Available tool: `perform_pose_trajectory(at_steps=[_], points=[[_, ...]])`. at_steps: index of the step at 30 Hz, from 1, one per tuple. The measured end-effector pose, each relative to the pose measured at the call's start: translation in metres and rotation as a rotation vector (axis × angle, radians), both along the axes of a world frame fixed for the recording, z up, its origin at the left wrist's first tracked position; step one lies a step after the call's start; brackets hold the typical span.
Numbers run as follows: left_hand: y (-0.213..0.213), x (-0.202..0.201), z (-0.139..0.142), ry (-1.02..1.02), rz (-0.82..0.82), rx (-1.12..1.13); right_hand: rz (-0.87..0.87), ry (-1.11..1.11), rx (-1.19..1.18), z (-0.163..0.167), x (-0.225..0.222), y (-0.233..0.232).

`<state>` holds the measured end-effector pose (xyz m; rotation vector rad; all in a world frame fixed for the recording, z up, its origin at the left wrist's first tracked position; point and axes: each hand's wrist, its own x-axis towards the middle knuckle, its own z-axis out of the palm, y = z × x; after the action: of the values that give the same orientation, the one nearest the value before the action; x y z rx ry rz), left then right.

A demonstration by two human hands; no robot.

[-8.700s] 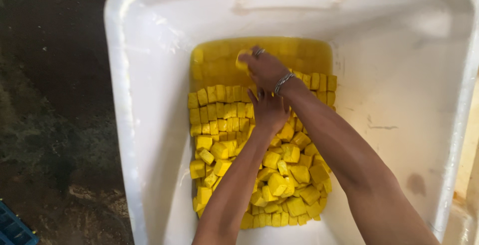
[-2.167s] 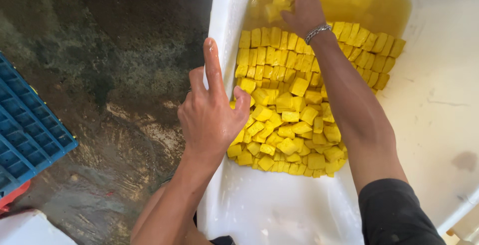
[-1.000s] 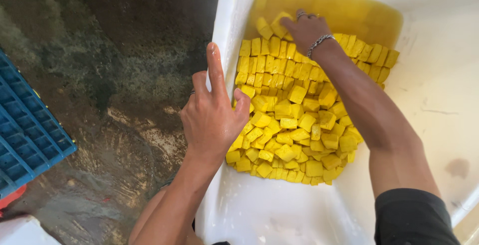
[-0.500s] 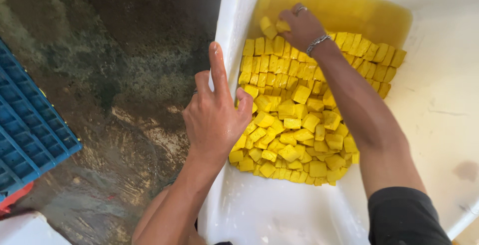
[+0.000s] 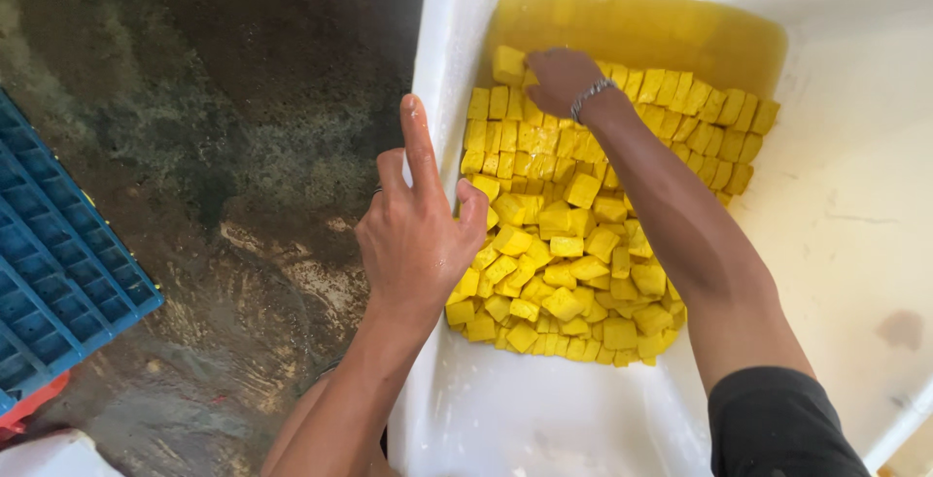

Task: The person sits on the floor and arranges yellow tofu cubes in neat rows inside a white tub filled with water, pressing them into a grid pattern. They then transfer handfuls of cubes between tubs of water and continue arranging them in rows.

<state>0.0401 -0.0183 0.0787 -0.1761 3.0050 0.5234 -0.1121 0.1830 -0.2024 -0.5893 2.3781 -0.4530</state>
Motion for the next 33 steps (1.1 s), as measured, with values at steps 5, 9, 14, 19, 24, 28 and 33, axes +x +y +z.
perform_pose_trajectory(at_steps=[5, 9, 14, 19, 24, 28, 33], points=[[0.001, -0.003, 0.0, -0.015, 0.007, -0.005, -0.08, 0.264, -0.053, 0.024, 0.005, -0.018], [0.001, -0.008, 0.005, 0.006, 0.01, 0.003, -0.027, 0.098, 0.074, 0.034, -0.006, -0.046], [0.001, -0.005, 0.007, 0.031, 0.012, 0.044, 0.052, -0.003, -0.08, 0.022, -0.03, -0.041], [0.0, -0.001, 0.001, -0.021, 0.021, 0.026, 0.01, 0.026, -0.264, 0.003, -0.034, -0.018], [0.001, -0.003, 0.001, -0.008, 0.02, 0.012, 0.054, 0.087, -0.094, 0.007, -0.017, -0.03], [0.002, -0.006, 0.005, -0.017, 0.025, 0.015, 0.125, 0.106, -0.073, 0.017, -0.008, -0.045], [0.001, -0.007, 0.005, -0.042, 0.026, 0.003, 0.108, 0.118, -0.025, 0.025, -0.011, -0.054]])
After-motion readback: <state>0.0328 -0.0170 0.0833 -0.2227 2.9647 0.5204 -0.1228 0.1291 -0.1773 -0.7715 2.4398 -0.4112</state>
